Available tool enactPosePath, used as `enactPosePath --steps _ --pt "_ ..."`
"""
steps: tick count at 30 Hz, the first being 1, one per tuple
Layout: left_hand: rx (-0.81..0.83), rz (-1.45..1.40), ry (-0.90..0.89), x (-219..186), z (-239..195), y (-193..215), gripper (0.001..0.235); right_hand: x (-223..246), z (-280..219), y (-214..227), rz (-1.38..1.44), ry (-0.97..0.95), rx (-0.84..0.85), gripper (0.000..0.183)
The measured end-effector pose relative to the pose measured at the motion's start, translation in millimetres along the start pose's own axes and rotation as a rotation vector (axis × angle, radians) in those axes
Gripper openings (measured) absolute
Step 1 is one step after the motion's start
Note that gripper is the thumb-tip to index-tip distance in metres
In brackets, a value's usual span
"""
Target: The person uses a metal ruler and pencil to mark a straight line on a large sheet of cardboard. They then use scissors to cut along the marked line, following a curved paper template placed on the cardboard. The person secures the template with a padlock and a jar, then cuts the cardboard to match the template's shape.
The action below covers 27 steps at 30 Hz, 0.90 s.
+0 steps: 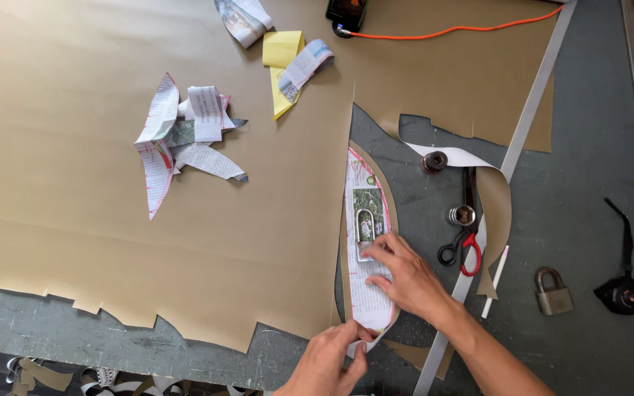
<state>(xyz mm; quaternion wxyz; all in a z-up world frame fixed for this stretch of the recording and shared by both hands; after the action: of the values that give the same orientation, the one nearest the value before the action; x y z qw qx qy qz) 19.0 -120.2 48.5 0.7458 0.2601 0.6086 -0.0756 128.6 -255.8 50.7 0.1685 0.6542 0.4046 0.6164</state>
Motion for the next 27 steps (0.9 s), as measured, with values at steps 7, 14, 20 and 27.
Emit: enactPosePath --steps 7,14,20,27 --pt "-0.036 -0.137 0.251 9 0 8 0.014 -4 17 5 -0.038 0.142 -0.122 0.056" --pt "-0.164 -0.302 0.371 30 -17 19 0.009 -27 22 22 0.047 0.047 -0.167 0.056" --pt "-0.397 -0.722 0.242 38 -75 54 0.014 -55 7 62 0.075 -0.125 -0.391 0.05" --pt "-0.819 -0.782 -0.001 -12 -107 154 0.018 -47 -9 36 0.001 -0.023 -0.362 0.045"
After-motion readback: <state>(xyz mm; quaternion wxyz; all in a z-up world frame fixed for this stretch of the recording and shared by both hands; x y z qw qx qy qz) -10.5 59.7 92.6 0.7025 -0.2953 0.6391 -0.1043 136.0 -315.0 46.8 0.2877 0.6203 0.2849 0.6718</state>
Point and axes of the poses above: each hand's wrist, its own z-axis towards the middle knuckle, its own y-axis out of the back of the hand, x = y × z, the point moved 8 cm from there along z, towards the middle knuckle, and after that the axes turned 10 degrees about -y, right-handed, at the moved point
